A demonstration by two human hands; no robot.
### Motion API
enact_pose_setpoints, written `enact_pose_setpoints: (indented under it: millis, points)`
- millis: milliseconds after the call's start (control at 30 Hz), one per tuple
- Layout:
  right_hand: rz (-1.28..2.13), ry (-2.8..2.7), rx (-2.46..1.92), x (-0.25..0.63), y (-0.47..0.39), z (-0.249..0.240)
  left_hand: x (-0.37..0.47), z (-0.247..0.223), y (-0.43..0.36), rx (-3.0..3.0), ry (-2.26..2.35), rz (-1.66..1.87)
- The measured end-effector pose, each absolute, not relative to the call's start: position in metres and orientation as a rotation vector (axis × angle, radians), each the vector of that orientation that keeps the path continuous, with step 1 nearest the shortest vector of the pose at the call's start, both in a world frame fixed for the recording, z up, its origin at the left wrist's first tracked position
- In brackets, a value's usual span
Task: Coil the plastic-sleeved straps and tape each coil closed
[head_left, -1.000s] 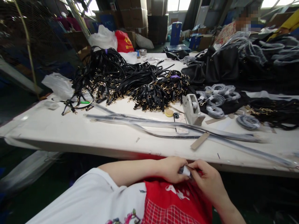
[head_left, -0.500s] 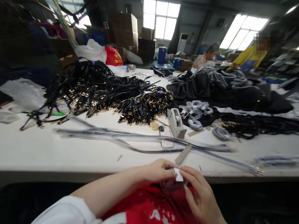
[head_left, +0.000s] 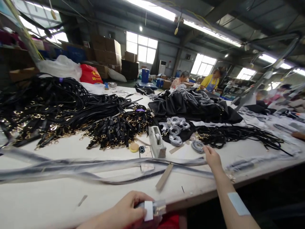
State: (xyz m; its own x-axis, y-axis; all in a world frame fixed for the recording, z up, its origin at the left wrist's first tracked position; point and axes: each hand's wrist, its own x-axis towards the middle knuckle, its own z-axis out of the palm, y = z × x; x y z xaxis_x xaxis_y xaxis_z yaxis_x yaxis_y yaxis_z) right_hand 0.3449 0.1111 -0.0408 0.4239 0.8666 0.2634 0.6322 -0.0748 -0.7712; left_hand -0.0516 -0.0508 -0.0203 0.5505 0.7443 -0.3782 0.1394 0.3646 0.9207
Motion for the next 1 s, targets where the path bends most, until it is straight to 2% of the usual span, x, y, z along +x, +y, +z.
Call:
enact_pose_setpoints:
  millis: [200, 400, 567, 733, 1000]
  points:
    - [0.746, -1.598, -1.441, 0.236, 0.112, -0.070, -0.052, -0.032, -0.053, 1.063, 1.007, 0.388]
    - [0.865, -1.618, -1.375, 0.171, 0.147, -0.079, -0.057, -0.028, -0.059, 1.093, 1.015, 0.352]
    - [0.823, -1.570, -1.426, 0.156, 0.153, -0.066, -0.065, -0.026, -0.062, 1.101, 0.997, 0.397]
    - [0.782, -1.589, -1.448, 0.164, 0.111, -0.061, -0.070, -0.032, -0.060, 1.096, 0.974, 0.408]
    - [0.891, -1.543, -1.538, 0.180, 0.080, -0.059, -0.059, -0.027, -0.045, 1.274, 0.969, 0.752]
